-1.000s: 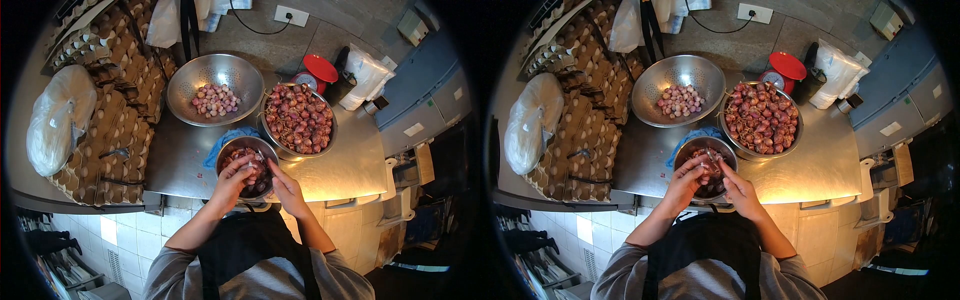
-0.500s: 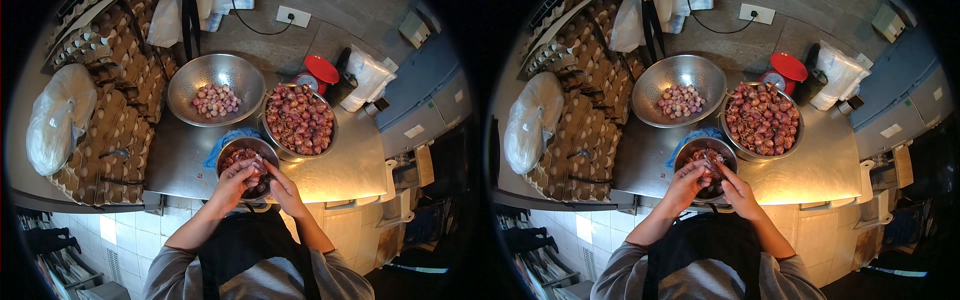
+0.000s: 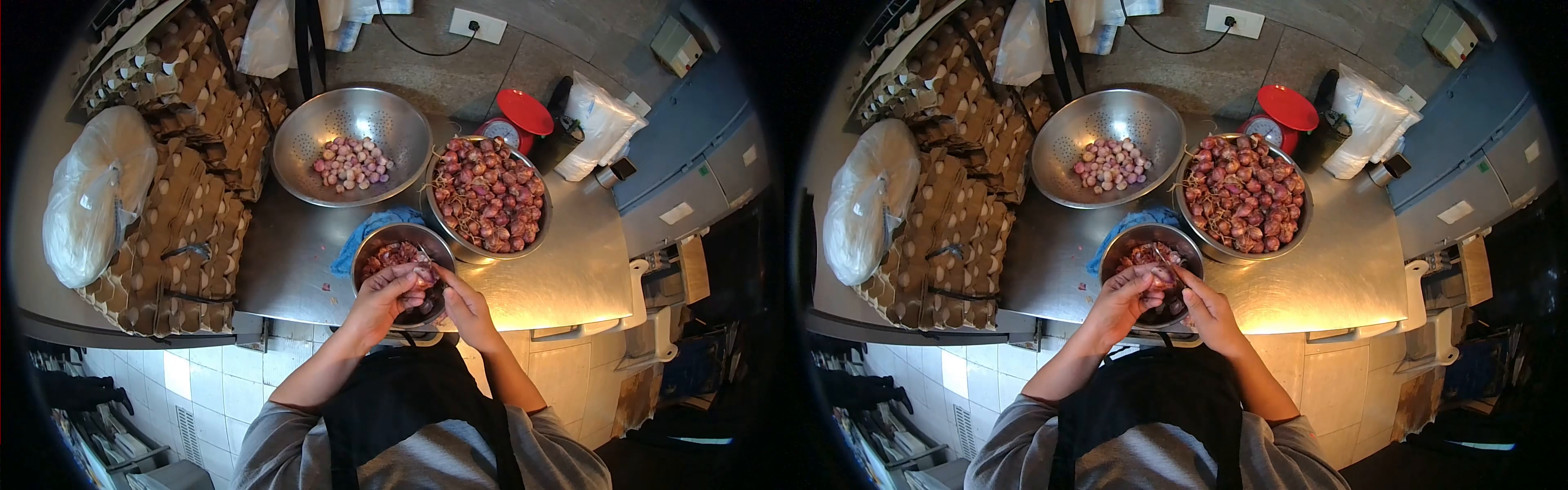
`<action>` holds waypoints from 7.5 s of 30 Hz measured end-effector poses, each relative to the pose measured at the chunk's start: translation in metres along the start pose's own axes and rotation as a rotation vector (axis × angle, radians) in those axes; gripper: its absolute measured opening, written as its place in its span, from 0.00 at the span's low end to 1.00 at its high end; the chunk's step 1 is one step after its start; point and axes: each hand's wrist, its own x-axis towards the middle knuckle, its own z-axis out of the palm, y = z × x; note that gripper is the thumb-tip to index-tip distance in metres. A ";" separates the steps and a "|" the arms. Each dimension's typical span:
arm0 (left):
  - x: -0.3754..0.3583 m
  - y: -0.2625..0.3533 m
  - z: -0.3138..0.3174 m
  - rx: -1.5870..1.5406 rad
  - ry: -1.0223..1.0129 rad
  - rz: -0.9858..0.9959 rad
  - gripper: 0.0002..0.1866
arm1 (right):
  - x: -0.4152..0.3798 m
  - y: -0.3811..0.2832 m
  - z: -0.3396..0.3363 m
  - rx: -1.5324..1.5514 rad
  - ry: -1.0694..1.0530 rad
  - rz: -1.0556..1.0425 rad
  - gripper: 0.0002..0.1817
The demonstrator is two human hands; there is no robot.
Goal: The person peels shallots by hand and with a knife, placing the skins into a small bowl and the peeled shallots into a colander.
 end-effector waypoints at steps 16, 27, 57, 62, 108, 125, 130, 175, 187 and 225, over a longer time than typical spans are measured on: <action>0.000 0.001 -0.004 0.034 0.062 0.073 0.14 | -0.002 -0.010 -0.001 -0.008 -0.064 0.099 0.25; -0.002 -0.003 -0.007 0.018 0.035 0.074 0.11 | -0.004 -0.019 0.009 -0.469 -0.058 -0.022 0.24; -0.002 0.007 -0.006 0.016 -0.047 0.073 0.18 | 0.007 -0.001 -0.005 0.021 0.071 0.062 0.23; -0.001 0.007 -0.003 0.057 0.004 0.112 0.17 | -0.002 -0.005 0.001 0.234 -0.081 0.140 0.25; 0.004 -0.009 -0.008 0.118 0.035 0.354 0.16 | 0.002 -0.014 0.029 -0.330 0.071 -0.111 0.23; -0.008 0.005 -0.008 0.060 -0.027 0.163 0.18 | 0.007 -0.012 0.002 0.218 -0.130 0.144 0.24; -0.006 0.008 -0.005 0.069 -0.043 0.093 0.20 | 0.002 -0.023 0.006 0.088 -0.122 0.140 0.25; -0.011 -0.004 0.001 -0.028 -0.117 0.288 0.18 | 0.001 -0.012 0.007 0.328 0.126 0.224 0.22; -0.010 0.003 0.001 -0.126 -0.024 0.213 0.11 | -0.006 -0.017 0.013 0.015 -0.046 0.058 0.26; -0.005 0.008 0.004 0.079 0.016 0.296 0.12 | 0.008 -0.020 0.011 0.234 -0.019 0.282 0.21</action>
